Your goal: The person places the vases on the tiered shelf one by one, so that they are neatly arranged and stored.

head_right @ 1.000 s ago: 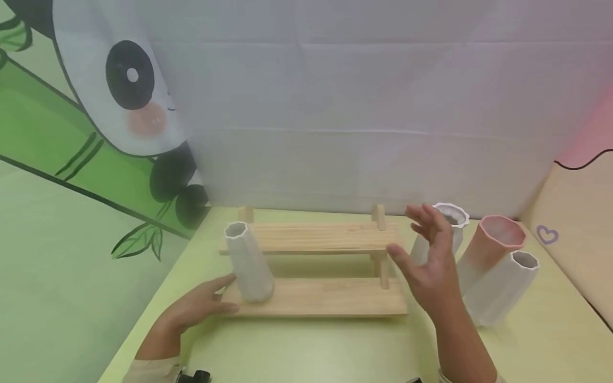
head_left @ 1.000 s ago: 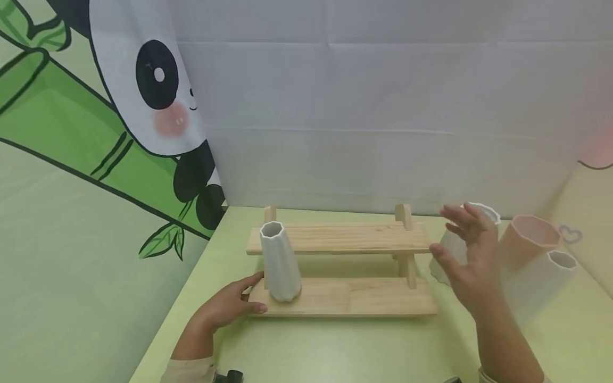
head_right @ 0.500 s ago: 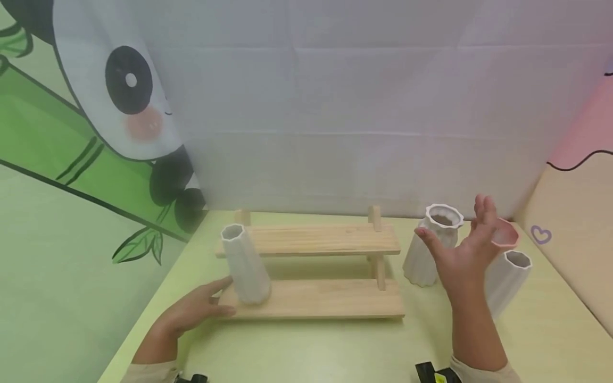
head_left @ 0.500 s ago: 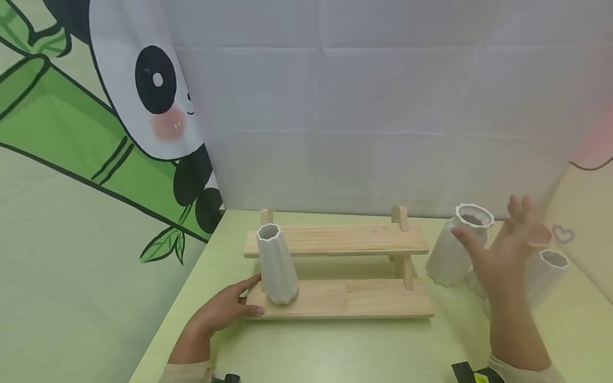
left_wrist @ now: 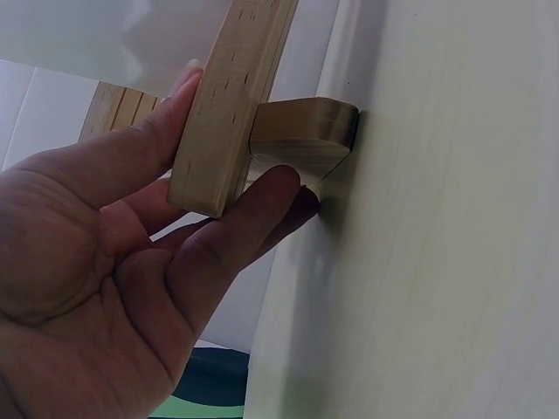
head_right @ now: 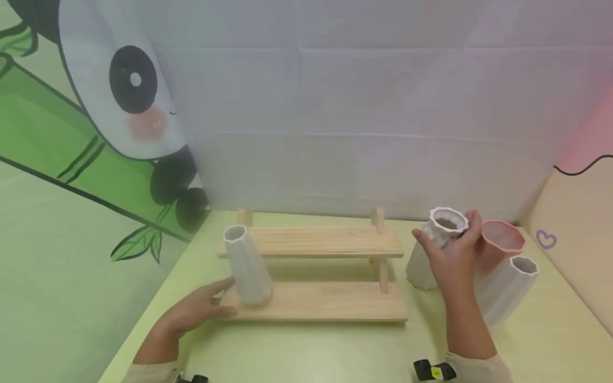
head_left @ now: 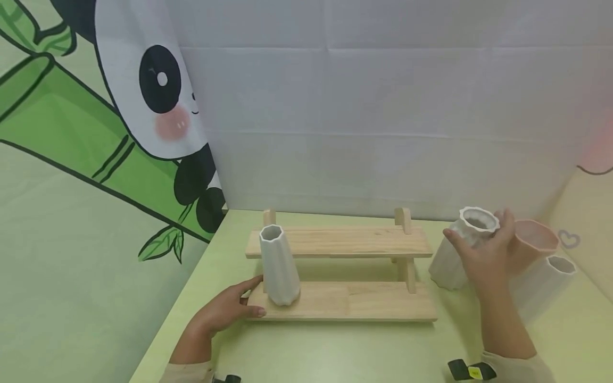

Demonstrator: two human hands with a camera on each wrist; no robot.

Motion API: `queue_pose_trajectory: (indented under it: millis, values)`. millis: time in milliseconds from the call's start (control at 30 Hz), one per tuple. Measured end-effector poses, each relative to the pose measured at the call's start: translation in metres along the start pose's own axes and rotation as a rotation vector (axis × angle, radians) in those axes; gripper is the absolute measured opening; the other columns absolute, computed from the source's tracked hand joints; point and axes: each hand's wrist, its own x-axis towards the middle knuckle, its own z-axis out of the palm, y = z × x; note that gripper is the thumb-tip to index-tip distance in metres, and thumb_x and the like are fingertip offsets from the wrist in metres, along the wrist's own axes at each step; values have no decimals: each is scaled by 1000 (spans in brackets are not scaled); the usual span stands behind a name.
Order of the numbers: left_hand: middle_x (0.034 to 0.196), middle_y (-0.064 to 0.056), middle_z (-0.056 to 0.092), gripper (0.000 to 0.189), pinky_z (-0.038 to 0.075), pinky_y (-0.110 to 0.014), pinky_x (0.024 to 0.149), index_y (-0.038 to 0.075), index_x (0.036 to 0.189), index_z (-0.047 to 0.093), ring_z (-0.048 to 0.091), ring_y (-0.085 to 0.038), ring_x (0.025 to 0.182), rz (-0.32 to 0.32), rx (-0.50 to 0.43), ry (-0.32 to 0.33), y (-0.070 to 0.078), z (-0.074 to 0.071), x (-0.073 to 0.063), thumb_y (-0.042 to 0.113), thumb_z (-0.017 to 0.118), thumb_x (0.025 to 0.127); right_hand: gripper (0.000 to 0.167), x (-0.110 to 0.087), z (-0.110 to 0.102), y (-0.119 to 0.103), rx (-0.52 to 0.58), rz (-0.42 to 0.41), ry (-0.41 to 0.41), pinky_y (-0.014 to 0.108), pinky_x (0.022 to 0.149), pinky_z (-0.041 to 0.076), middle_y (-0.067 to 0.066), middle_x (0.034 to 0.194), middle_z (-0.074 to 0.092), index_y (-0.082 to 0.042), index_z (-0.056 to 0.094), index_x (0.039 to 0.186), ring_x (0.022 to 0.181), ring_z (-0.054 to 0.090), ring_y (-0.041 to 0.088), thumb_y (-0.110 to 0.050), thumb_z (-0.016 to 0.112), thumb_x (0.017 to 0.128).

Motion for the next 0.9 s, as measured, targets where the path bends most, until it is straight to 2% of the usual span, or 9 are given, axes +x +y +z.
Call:
queue_pose_trajectory:
  millis: [167,267,367,433,500,567,633,733,900]
  values:
    - [151,-20,43,93,45,-55,101,17,152,39,57,-37,124,-10,2,5,0,0,0,33,85,73,111,3,-2,6,22,54,-16,34,123,11,14,163,4,-26,-10,155,150,10,18,-25,76,86]
    - [150,-20,43,93,45,-54,101,17,152,39,57,-37,124,-9,1,3,0,0,-1,34,85,73,109,3,-2,5,-16,79,-23,36,121,19,16,162,9,-23,-6,156,147,19,22,-29,77,85]
    - [151,-20,42,93,45,-55,101,16,152,39,56,-38,125,-9,3,1,0,0,-1,34,85,73,102,2,1,5,-104,72,-11,25,109,36,15,154,27,-17,10,157,134,37,24,-34,79,83]
    - [151,-20,43,93,45,-55,101,17,152,39,56,-38,125,-15,12,7,0,0,-1,34,85,73,92,2,3,7,-131,32,18,16,94,43,10,140,44,-12,28,152,118,50,18,-33,82,80]
    - [151,-19,43,93,45,-55,101,18,152,39,56,-38,125,-22,18,15,1,1,0,34,85,72,77,3,6,10,-126,-21,52,10,78,44,0,120,55,-10,44,140,100,55,10,-29,84,78]
    - [150,-18,44,93,46,-55,100,18,151,40,56,-37,125,-29,20,22,1,1,0,34,85,72,58,6,7,14,-80,-92,70,10,71,45,-3,102,61,-6,58,124,85,58,6,-21,86,75]
    - [151,-18,44,92,46,-55,100,19,151,40,56,-37,125,-32,19,24,2,1,0,33,85,72,46,7,7,16,-53,-121,72,11,67,46,-3,91,64,-4,64,112,76,59,5,-16,87,75]
    - [150,-19,43,93,46,-55,100,18,151,40,57,-36,124,-32,7,17,1,1,0,32,85,72,47,6,6,15,-60,-71,42,12,68,46,-3,94,62,-1,61,115,78,57,5,-20,84,78]
    - [150,-20,43,93,46,-54,100,19,152,39,59,-34,121,-21,-16,4,-2,1,1,32,85,72,75,-2,4,7,-118,80,-7,9,76,43,-10,115,45,-5,35,139,97,49,2,-35,77,84]
